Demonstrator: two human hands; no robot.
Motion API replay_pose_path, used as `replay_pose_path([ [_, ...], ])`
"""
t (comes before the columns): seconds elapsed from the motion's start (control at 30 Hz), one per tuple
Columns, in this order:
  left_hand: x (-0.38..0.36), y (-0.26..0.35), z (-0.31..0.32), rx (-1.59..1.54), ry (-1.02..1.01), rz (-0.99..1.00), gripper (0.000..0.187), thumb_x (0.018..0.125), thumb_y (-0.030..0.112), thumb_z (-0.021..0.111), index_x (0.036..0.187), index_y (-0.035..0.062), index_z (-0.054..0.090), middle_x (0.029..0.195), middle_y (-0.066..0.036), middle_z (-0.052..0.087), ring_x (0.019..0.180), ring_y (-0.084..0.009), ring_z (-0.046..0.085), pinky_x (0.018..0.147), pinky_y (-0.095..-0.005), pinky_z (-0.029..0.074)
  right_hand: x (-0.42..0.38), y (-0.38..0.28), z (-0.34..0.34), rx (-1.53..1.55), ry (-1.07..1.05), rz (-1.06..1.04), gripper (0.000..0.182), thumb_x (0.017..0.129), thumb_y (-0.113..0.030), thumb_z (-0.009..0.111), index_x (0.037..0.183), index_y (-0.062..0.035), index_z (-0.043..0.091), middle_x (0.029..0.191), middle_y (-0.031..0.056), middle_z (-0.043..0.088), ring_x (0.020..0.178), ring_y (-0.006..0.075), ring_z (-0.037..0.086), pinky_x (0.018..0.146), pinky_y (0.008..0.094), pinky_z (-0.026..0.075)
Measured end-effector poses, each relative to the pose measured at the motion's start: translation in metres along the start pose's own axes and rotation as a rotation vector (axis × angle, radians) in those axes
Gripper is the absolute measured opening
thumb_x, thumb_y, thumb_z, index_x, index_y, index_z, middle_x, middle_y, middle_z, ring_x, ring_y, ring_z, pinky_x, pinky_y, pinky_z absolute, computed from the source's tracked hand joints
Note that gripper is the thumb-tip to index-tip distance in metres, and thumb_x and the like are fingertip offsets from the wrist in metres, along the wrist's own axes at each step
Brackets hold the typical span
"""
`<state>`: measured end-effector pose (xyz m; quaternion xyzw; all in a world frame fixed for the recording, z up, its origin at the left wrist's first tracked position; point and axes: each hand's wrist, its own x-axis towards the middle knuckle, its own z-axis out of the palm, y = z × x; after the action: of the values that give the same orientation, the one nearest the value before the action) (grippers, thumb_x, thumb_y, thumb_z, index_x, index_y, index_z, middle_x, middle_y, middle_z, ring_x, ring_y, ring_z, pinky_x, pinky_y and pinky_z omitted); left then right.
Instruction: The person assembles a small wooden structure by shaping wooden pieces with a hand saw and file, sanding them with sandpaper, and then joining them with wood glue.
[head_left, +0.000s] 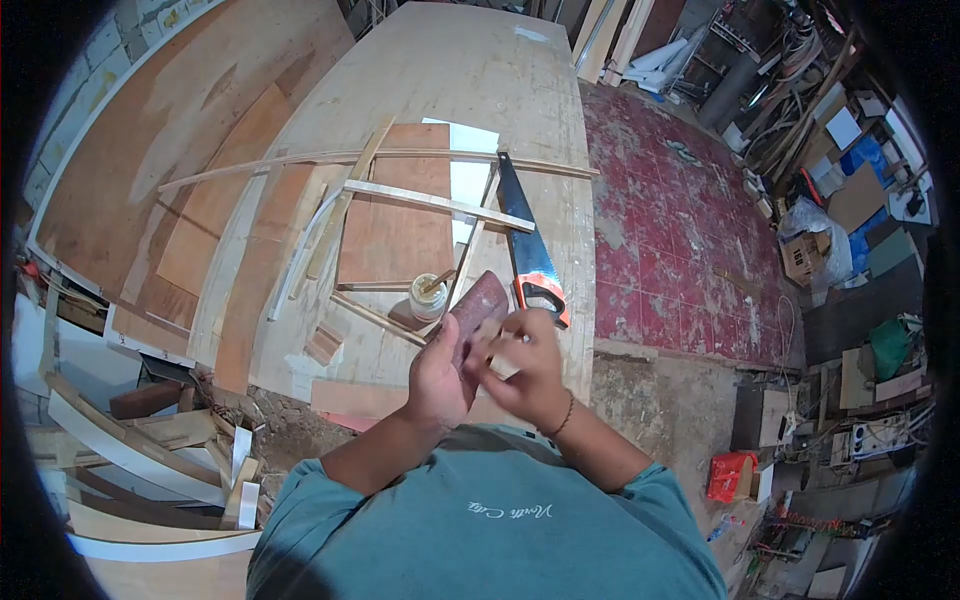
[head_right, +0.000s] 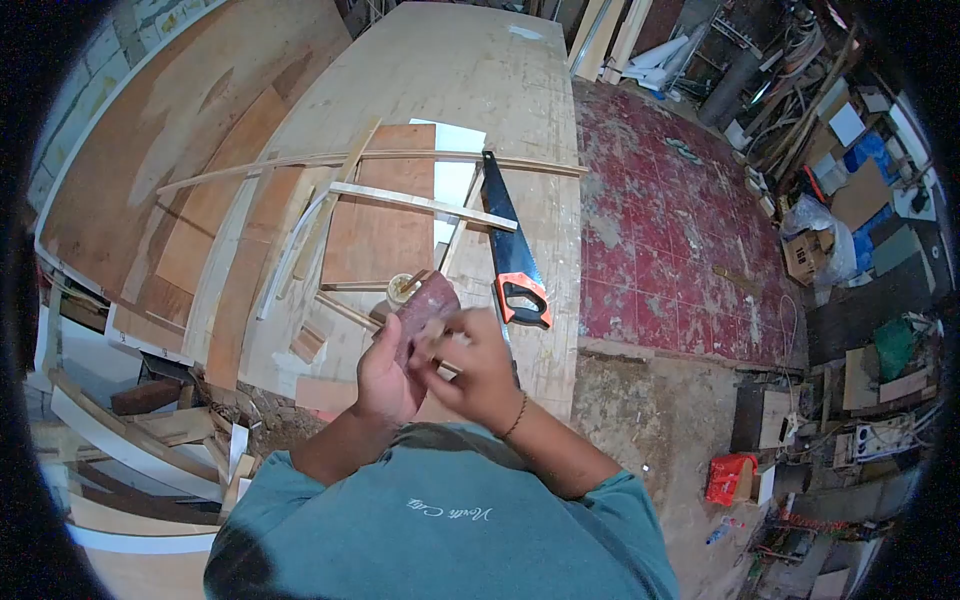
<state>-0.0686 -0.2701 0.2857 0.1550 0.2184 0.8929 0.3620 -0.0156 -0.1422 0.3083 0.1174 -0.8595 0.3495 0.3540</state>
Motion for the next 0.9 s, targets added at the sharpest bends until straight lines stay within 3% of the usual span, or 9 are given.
replay_pose_path([
  [0.1,-0.002,0.001,0.011,0.066,0.164,-0.094,0.057,0.100,0.041,0.031,0.138,0.0000,0.034,0.132,-0.011,0.048,0.121,-0.0209,0.046,0.102,-0.0358,0.037,0.000,0.002,0.002,-0.019,-0.020,-0.158,0.022,0.063,-0.011,0.076,0.082,-0.0110,0.066,0.076,0.0088,0.051,0.068,0.0254,0.049,0.060,0.0351,0.036],
  [0.23,0.002,-0.001,0.020,-0.006,0.087,0.021,0.055,0.100,0.042,0.029,0.135,0.0005,0.039,0.128,-0.011,0.052,0.118,-0.0216,0.050,0.103,-0.0368,0.036,0.002,0.017,0.008,-0.129,0.169,0.119,0.024,0.061,-0.014,0.079,0.082,-0.0138,0.067,0.077,0.0081,0.048,0.069,0.0236,0.046,0.061,0.0353,0.035],
  [0.33,-0.007,0.001,0.007,-0.062,0.112,-0.126,0.060,0.101,0.042,0.028,0.142,-0.0014,0.027,0.136,-0.012,0.043,0.125,-0.0205,0.043,0.107,-0.0350,0.032,-0.008,0.008,0.010,-0.096,-0.011,-0.226,0.031,0.061,-0.018,0.080,0.088,-0.0136,0.066,0.078,0.0099,0.049,0.070,0.0232,0.046,0.062,0.0349,0.034],
  [0.43,0.001,-0.002,0.013,-0.077,0.112,-0.027,0.059,0.101,0.043,0.026,0.141,0.0001,0.030,0.134,-0.012,0.045,0.123,-0.0210,0.045,0.104,-0.0357,0.037,0.015,0.026,0.005,-0.135,0.196,0.139,0.018,0.065,-0.011,0.076,0.073,-0.0109,0.060,0.073,0.0092,0.048,0.069,0.0273,0.047,0.059,0.0387,0.035],
  [0.5,0.004,-0.002,0.012,-0.091,0.078,0.002,0.059,0.101,0.043,0.026,0.141,-0.0003,0.030,0.135,-0.012,0.045,0.124,-0.0216,0.045,0.104,-0.0358,0.037,-0.004,0.020,0.010,-0.055,-0.043,-0.087,0.020,0.064,-0.011,0.077,0.075,-0.0112,0.060,0.074,0.0102,0.049,0.068,0.0273,0.047,0.056,0.0388,0.034],
  [0.63,0.007,0.002,0.006,-0.054,-0.040,-0.066,0.062,0.100,0.046,0.026,0.143,0.0011,0.027,0.142,-0.013,0.039,0.128,-0.0240,0.041,0.108,-0.0377,0.031,0.011,0.026,0.007,-0.274,0.060,-0.179,0.019,0.065,-0.011,0.076,0.076,-0.0131,0.061,0.075,0.0106,0.050,0.069,0.0277,0.049,0.056,0.0386,0.034],
  [0.67,0.009,0.001,0.007,-0.014,-0.027,-0.038,0.063,0.100,0.046,0.027,0.143,0.0011,0.026,0.142,-0.013,0.039,0.128,-0.0238,0.041,0.108,-0.0377,0.031,0.017,0.033,0.002,-0.201,0.186,0.107,0.018,0.065,-0.012,0.076,0.077,-0.0135,0.062,0.075,0.0117,0.050,0.069,0.0276,0.049,0.057,0.0375,0.035],
  [0.8,0.001,0.002,-0.003,-0.058,0.000,-0.157,0.063,0.099,0.045,0.028,0.144,0.0007,0.025,0.141,-0.013,0.040,0.129,-0.0233,0.039,0.110,-0.0375,0.028,-0.002,-0.007,0.011,-0.043,0.023,-0.165,0.018,0.067,-0.007,0.073,0.082,-0.0076,0.063,0.080,0.0110,0.051,0.075,0.0269,0.047,0.064,0.0363,0.037],
  [0.9,0.008,-0.003,0.010,-0.088,0.044,-0.053,0.061,0.100,0.046,0.026,0.141,0.0016,0.029,0.136,-0.013,0.045,0.124,-0.0232,0.045,0.107,-0.0376,0.033,0.006,0.034,0.003,-0.219,0.148,0.083,0.020,0.066,-0.008,0.075,0.083,-0.0102,0.065,0.079,0.0097,0.050,0.073,0.0258,0.047,0.064,0.0353,0.036],
])
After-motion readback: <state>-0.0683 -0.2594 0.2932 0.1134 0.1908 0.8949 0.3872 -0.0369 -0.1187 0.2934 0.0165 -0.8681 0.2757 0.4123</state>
